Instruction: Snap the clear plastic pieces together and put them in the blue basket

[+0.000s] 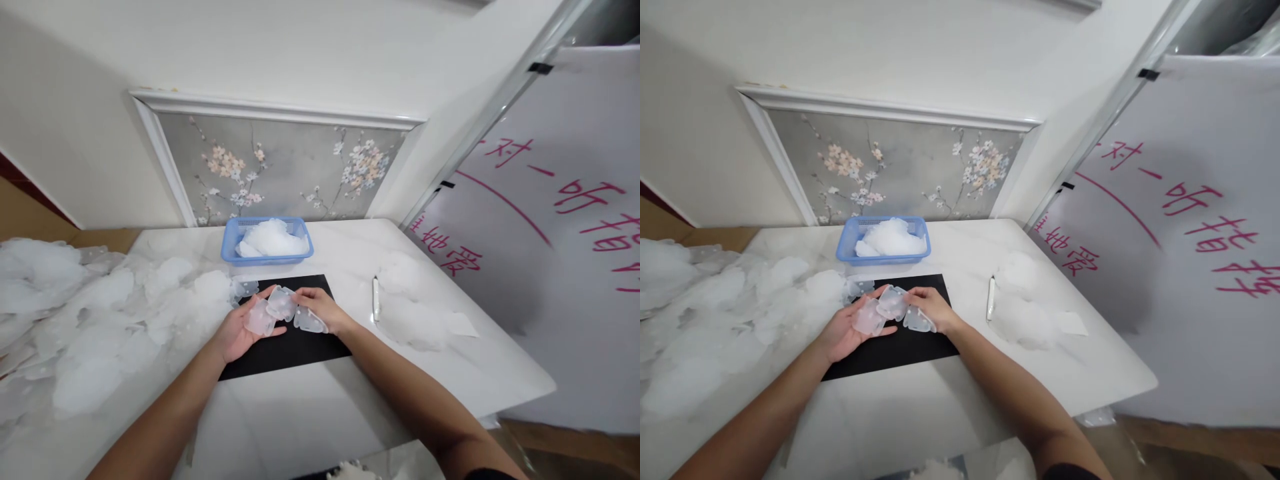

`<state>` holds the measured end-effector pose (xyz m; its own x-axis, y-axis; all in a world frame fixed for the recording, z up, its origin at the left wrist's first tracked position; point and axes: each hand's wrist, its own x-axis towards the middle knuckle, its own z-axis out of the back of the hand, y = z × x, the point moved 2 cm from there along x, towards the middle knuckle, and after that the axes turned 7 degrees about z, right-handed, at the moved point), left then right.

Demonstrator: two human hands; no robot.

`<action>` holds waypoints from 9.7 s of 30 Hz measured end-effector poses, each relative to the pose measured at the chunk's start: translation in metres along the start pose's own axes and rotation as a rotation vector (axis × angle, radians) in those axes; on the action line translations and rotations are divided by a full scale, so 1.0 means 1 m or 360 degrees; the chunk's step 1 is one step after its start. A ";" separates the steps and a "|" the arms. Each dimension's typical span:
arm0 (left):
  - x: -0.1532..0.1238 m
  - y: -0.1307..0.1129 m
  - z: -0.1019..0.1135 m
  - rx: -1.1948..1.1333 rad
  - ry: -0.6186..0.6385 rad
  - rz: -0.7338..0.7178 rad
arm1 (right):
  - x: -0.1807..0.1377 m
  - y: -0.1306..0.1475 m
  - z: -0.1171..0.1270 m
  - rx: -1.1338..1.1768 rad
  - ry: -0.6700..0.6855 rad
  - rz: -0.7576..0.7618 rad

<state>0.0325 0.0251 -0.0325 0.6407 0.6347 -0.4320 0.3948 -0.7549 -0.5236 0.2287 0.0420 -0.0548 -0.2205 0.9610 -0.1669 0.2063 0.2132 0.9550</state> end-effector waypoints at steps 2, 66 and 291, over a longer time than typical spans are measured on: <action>0.001 0.000 0.001 -0.0017 -0.0013 -0.0007 | 0.001 0.002 0.005 0.0068 -0.0015 -0.0049; -0.007 -0.019 0.001 0.3227 -0.1035 -0.1147 | -0.005 0.018 0.008 0.0401 0.0107 0.0106; -0.022 -0.035 -0.004 0.0468 -0.0713 -0.0411 | -0.009 0.005 0.005 -0.0084 0.0048 0.0052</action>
<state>0.0076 0.0365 -0.0017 0.1829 0.8477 -0.4979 0.2609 -0.5302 -0.8067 0.2360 0.0351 -0.0498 -0.2430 0.9614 -0.1290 0.1632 0.1716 0.9716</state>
